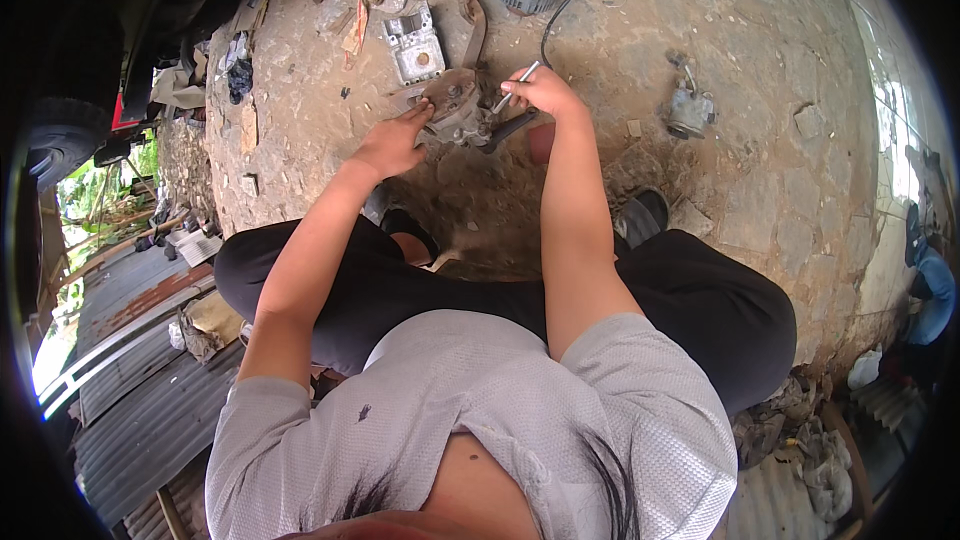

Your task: The person sits on the ground and uses a screwdriver to loosen and remove bolts from a mechanical part. They then use a sanding block to clean the surface of the part.

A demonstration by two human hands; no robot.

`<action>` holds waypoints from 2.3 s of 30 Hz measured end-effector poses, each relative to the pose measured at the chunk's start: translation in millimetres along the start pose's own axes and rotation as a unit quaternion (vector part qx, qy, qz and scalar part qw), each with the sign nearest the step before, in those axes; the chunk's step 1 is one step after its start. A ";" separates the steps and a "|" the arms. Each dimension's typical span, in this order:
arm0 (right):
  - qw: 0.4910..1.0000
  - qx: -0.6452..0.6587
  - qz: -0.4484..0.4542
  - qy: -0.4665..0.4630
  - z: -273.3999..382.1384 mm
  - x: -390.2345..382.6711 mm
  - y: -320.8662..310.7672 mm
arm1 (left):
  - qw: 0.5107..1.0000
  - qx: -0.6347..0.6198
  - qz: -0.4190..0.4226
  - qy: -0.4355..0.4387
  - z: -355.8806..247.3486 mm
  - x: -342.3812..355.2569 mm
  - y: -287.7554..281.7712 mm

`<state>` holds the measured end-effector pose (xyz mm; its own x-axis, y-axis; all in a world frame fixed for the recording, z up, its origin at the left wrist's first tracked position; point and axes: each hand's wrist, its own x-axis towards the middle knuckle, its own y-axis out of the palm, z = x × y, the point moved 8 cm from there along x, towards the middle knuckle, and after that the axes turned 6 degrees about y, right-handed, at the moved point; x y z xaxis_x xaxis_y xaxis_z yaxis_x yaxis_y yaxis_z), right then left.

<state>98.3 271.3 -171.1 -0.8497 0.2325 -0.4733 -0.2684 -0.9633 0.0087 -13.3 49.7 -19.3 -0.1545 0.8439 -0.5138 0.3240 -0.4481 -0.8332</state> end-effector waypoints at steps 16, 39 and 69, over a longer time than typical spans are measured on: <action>1.000 -0.013 -0.027 0.000 2.1 4.2 -1.6 | 1.000 0.000 0.001 -0.003 0.8 1.6 1.5; 0.994 0.105 -0.021 -0.038 0.0 -3.3 -8.1 | 1.000 0.003 -0.005 0.001 0.1 1.4 0.8; 1.000 0.000 0.001 -0.021 12.3 -5.6 -0.8 | 1.000 -0.001 0.003 -0.003 1.0 1.6 0.5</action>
<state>97.7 272.5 -157.5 -0.8691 0.2354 -0.4351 -0.2663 -0.9638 0.0104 -14.3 50.5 -20.7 -0.1585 0.8390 -0.5206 0.3259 -0.4532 -0.8297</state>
